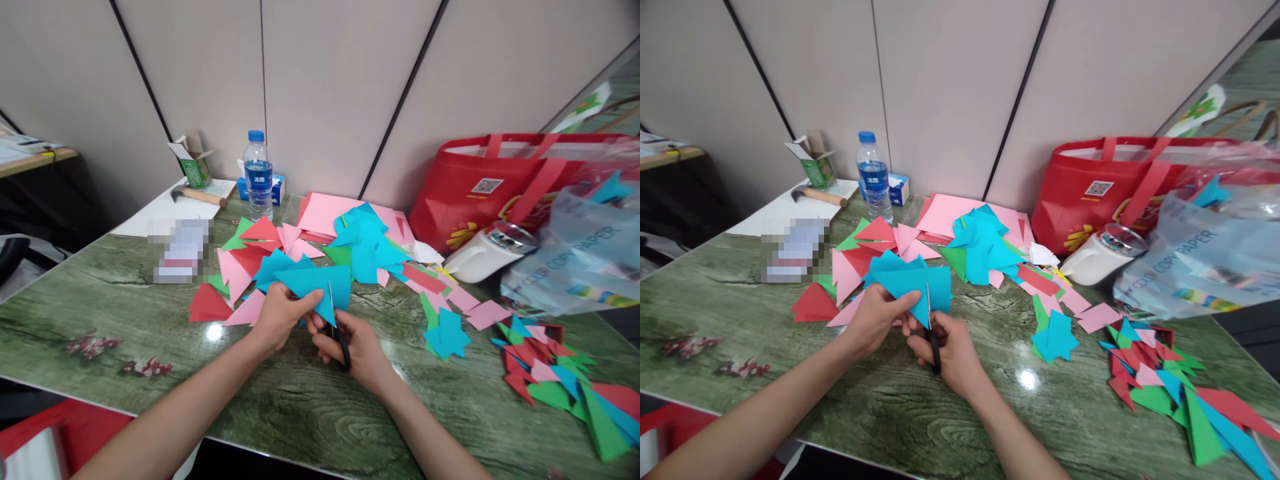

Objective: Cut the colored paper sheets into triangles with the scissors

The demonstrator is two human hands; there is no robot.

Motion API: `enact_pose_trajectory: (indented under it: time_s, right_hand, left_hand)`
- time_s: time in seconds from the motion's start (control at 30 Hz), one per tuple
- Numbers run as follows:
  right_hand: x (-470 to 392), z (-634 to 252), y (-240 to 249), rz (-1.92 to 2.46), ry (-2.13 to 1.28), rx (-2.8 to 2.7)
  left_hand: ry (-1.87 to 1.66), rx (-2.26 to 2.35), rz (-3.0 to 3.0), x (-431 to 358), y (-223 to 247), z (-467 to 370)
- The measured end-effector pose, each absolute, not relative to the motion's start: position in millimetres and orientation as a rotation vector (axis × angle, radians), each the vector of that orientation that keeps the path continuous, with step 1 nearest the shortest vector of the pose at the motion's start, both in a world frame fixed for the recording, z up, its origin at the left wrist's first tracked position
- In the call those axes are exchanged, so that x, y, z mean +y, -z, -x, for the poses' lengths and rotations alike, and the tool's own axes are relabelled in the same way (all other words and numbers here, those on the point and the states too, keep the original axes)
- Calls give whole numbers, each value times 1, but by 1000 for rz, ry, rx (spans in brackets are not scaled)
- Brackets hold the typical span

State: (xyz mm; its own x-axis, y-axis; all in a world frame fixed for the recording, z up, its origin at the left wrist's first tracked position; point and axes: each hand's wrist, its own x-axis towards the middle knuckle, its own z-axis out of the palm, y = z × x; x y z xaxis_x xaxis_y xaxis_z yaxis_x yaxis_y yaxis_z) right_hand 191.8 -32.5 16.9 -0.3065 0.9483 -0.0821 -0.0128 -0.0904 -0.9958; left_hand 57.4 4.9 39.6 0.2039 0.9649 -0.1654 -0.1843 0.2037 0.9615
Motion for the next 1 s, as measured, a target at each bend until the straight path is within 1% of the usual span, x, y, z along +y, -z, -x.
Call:
enact_pose_trajectory:
  time_s: [0.37, 0.73, 1.0]
  right_hand:
    - [-32, -189, -16, 1175, -1522, -1306]
    - [-34, -190, -15, 1177, -1513, -1338]
    - [-32, -191, -17, 1066, -1445, -1358]
  left_hand:
    - [-1010, 987, -1009, 5, -40, -57]
    - [-1029, 1084, -1103, 11, -33, -52]
    - [-994, 1090, -1166, 6, -40, -55]
